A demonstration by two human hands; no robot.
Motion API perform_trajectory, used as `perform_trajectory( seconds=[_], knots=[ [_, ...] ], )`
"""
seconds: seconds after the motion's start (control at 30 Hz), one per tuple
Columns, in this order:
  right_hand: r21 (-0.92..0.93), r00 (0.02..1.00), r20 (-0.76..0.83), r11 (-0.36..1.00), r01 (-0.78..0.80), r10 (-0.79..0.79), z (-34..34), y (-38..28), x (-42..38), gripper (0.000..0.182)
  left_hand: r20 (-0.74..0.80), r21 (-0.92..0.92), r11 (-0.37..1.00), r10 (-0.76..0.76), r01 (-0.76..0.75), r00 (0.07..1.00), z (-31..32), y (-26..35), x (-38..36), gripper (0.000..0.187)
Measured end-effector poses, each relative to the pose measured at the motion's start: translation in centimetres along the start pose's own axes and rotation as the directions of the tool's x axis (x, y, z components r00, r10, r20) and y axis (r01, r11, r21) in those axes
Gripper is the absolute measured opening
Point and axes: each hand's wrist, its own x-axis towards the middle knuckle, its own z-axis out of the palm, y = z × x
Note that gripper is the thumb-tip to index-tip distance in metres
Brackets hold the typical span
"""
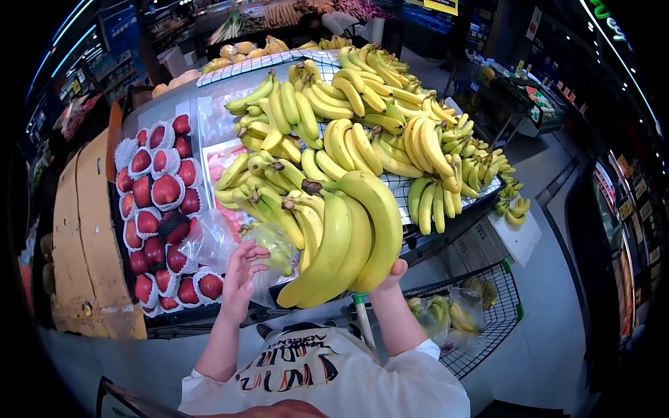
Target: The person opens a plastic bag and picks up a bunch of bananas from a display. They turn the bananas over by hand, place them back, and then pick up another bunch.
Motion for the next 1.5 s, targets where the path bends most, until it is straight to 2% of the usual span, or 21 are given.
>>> perform_trajectory(
  seconds=[0.1,0.2,0.23,0.33,0.37,0.5,0.7,0.8,0.83,0.93,0.97,1.07,1.1,1.13,1.17,1.2,1.23,1.33,1.37,1.4,1.5],
  knots=[
    [0.077,0.987,-0.016,0.984,-0.161,0.163,2.1,0.1,-0.4,0.088,0.260,-0.088,0.982,-0.142,0.170,0.955,1.8,3.7,1.5,0.091],
    [-0.073,0.948,-0.031,0.945,-0.320,0.318,3.0,0.7,-0.1,0.089,0.356,0.009,0.983,-0.176,0.185,0.918,3.5,4.6,2.3,0.095],
    [-0.086,0.931,-0.016,0.927,-0.365,0.365,4.2,0.5,0.3,0.084,0.324,0.038,0.982,-0.188,0.186,0.927,4.0,4.1,2.4,0.101],
    [-0.334,0.933,-0.095,0.872,-0.358,0.347,5.5,1.1,0.8,0.093,0.233,0.040,0.988,-0.156,0.151,0.960,4.4,1.8,2.0,0.105],
    [-0.354,0.929,-0.165,0.859,-0.370,0.332,6.4,1.0,0.8,0.099,0.210,-0.023,0.987,-0.148,0.156,0.966,4.5,1.1,2.0,0.108],
    [-0.510,0.927,-0.231,0.774,-0.375,0.297,8.0,1.3,1.0,0.096,0.133,-0.228,0.952,-0.179,0.205,0.975,5.0,-0.6,1.1,0.119],
    [-0.726,0.946,-0.172,0.613,-0.311,0.277,8.3,2.6,0.7,0.098,0.086,-0.313,0.923,-0.208,0.225,0.974,5.0,-1.9,0.8,0.131],
    [-0.887,0.966,-0.108,0.417,-0.200,0.234,8.7,3.3,0.5,0.098,0.004,-0.301,0.937,-0.183,0.176,0.983,5.0,-2.5,0.5,0.130],
    [-0.881,0.965,-0.119,0.423,-0.211,0.233,9.3,3.7,0.4,0.095,0.008,-0.324,0.927,-0.198,0.190,0.980,4.6,-2.8,0.4,0.127],
    [-0.989,0.982,0.126,-0.057,0.136,0.143,10.9,4.4,0.9,0.092,0.016,-0.448,0.856,-0.279,0.256,0.960,3.8,-2.7,0.4,0.115],
    [-1.000,0.986,0.023,0.009,0.022,0.164,11.4,4.9,0.7,0.085,0.020,-0.520,0.805,-0.324,0.287,0.946,3.8,-2.2,0.3,0.111],
    [-0.990,0.956,0.017,-0.131,0.058,0.294,12.1,4.7,0.2,0.094,0.054,-0.658,0.686,-0.369,0.311,0.928,2.8,-3.7,-0.6,0.096],
    [-0.978,0.945,0.102,-0.143,0.152,0.311,12.2,4.4,0.2,0.097,0.057,-0.702,0.646,-0.368,0.299,0.928,2.4,-4.1,-1.0,0.096],
    [-0.983,0.932,0.138,-0.065,0.169,0.335,12.1,3.9,0.2,0.096,0.058,-0.744,0.603,-0.369,0.287,0.927,2.1,-4.5,-1.4,0.096],
    [-0.983,0.918,0.177,0.013,0.184,0.356,12.0,3.3,0.3,0.094,0.118,-0.902,0.405,-0.096,0.147,0.988,1.8,-5.2,-1.1,0.073],
    [-0.977,0.902,0.215,0.091,0.195,0.374,12.3,2.9,0.3,0.093,0.102,-0.916,0.380,-0.089,0.128,0.991,1.7,-5.7,-1.0,0.068],
    [-0.982,0.920,0.189,0.085,0.170,0.343,13.7,2.4,0.1,0.077,0.085,-0.928,0.356,-0.082,0.109,0.993,1.5,-6.1,-0.9,0.063],
    [-0.957,0.879,0.271,0.013,0.289,0.393,13.9,1.5,-0.5,0.057,0.218,-0.960,0.173,-0.032,0.221,0.975,-0.2,-8.6,-0.1,0.049],
    [-0.951,0.898,0.303,0.034,0.309,0.318,14.5,1.6,-0.5,0.041,0.266,-0.959,0.113,0.041,0.260,0.963,-0.1,-8.9,0.3,0.049],
    [-0.949,0.900,0.313,0.051,0.313,0.303,14.4,1.7,-0.6,0.039,0.308,-0.951,0.055,0.119,0.303,0.944,0.4,-8.2,0.6,0.050],
    [-0.947,0.910,0.320,0.112,0.301,0.263,14.3,1.4,-1.3,0.030,0.297,-0.955,0.053,0.102,0.292,0.950,1.4,-7.0,0.3,0.049]
  ],
)
